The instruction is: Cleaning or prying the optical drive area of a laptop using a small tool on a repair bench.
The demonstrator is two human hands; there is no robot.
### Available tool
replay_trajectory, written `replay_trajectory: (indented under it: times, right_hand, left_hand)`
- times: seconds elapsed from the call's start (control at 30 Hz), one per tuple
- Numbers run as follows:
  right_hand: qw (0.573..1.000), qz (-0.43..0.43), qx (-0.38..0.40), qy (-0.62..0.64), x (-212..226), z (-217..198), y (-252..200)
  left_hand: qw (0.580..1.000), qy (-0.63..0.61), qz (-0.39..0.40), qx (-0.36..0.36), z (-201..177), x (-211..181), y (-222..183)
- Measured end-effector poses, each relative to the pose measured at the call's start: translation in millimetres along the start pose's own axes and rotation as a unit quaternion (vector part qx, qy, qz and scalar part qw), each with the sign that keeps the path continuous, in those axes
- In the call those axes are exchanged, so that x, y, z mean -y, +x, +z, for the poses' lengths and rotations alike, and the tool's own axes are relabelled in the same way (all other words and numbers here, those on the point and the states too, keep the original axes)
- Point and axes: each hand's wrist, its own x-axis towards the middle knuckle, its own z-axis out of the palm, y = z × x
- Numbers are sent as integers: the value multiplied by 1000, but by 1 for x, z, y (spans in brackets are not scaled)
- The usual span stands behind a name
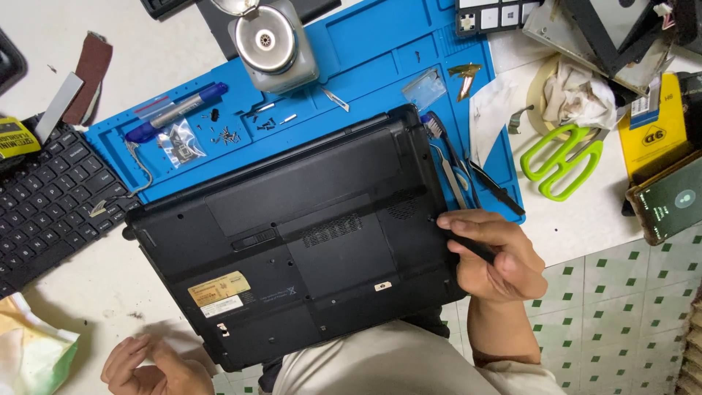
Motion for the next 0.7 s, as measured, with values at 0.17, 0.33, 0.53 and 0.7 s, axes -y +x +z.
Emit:
replay_trajectory:
  times: [0.17, 0.33, 0.53, 0.7]
  right_hand:
    - [999, 1, 34, -26, -4, -1, 8]
    - [997, -6, 11, -83, -2, -1, 2]
    - [999, 28, 25, -14, -1, -3, 4]
    - [999, 12, 2, -47, -2, -6, -4]
  left_hand:
    - [998, 43, -12, 45, -6, -8, 1]
    - [999, 28, -9, 44, -7, -3, 0]
    - [997, 61, -5, 37, -6, -4, -1]
    - [999, 30, 5, 22, -4, 1, -2]
